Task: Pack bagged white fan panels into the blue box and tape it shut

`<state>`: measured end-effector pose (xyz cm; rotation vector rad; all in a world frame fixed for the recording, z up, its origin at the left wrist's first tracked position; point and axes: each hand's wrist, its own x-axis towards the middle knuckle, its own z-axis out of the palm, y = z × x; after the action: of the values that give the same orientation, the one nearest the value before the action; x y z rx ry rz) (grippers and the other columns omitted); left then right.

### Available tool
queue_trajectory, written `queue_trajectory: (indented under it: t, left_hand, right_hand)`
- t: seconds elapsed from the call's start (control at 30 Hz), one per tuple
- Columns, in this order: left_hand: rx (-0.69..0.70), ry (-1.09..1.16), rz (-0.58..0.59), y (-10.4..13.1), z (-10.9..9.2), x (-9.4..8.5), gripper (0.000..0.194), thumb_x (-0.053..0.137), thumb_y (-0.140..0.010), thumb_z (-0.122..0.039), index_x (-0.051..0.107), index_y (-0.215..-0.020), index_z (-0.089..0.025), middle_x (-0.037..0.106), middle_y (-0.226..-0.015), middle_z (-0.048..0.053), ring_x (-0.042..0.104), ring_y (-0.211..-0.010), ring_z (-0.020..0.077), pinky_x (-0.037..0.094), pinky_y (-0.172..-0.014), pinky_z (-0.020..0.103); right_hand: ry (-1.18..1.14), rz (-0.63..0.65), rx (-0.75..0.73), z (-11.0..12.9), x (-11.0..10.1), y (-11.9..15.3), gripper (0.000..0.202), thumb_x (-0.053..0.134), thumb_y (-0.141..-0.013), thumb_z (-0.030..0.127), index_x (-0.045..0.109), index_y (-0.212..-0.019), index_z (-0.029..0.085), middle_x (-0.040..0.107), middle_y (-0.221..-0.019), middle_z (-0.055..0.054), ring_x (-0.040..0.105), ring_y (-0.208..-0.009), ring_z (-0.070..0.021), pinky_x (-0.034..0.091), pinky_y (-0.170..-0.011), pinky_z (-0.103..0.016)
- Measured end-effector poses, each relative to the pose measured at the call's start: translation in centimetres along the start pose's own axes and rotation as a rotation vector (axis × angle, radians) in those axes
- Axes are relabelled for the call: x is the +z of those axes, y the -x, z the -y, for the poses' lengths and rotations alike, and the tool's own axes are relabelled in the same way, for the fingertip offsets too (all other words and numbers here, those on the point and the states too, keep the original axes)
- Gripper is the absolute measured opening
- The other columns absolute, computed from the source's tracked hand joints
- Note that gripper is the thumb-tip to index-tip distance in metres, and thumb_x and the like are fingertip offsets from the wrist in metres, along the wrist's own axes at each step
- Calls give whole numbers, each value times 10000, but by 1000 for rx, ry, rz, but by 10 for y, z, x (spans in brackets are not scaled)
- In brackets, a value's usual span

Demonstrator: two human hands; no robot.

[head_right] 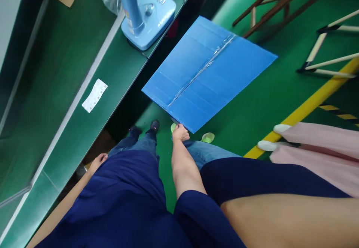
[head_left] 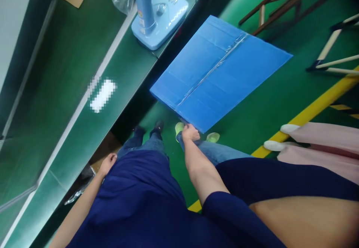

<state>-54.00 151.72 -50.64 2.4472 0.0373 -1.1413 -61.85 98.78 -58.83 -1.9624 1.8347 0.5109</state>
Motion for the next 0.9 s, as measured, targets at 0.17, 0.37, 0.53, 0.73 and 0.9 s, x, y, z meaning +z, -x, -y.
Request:
queue_trajectory:
  t: [0.17,0.37,0.53,0.73,0.9]
  left_hand:
    - [-7,-17,7,4,-1,2,484,486,-985,-599,738,-1162,-226,838,-1117,112,783,-1072,310,579,-1000,399]
    - [-25,-31,-1,4,-3,2,451,514,-993,-562,745,-1177,-221,844,-1164,128,787,-1100,316,580,-1024,411]
    - [-16,-29,1,0,-8,2,466,537,-983,-578,753,-1169,-209,840,-1161,123,792,-1109,302,585,-1010,372]
    - [-30,-41,3,0,-10,2,420,516,-1005,-526,747,-1174,-217,840,-1129,99,785,-1076,283,579,-996,366]
    - [-33,-51,-12,-1,-7,1,371,535,-1016,-499,740,-1154,-221,836,-1114,84,781,-1064,266,582,-980,348]
  right_hand:
    - [2,73,-20,1,7,-8,399,533,-1133,353,779,-1445,327,760,-1312,-217,745,-1217,-348,552,-1033,-457]
    - [-2,217,-47,8,13,-18,588,707,-1005,241,677,-1579,365,755,-1342,-211,761,-1218,-365,579,-1025,-463]
    - [-9,133,-9,0,16,-5,482,534,-1100,309,683,-1558,304,749,-1327,-222,738,-1262,-367,566,-1057,-478]
    - [-17,153,20,-11,22,-9,540,574,-1077,304,633,-1612,350,758,-1310,-207,753,-1237,-374,584,-1044,-493]
    - [-48,182,17,-6,22,-26,469,651,-1043,310,737,-1501,262,732,-1354,-245,720,-1291,-419,572,-1071,-517]
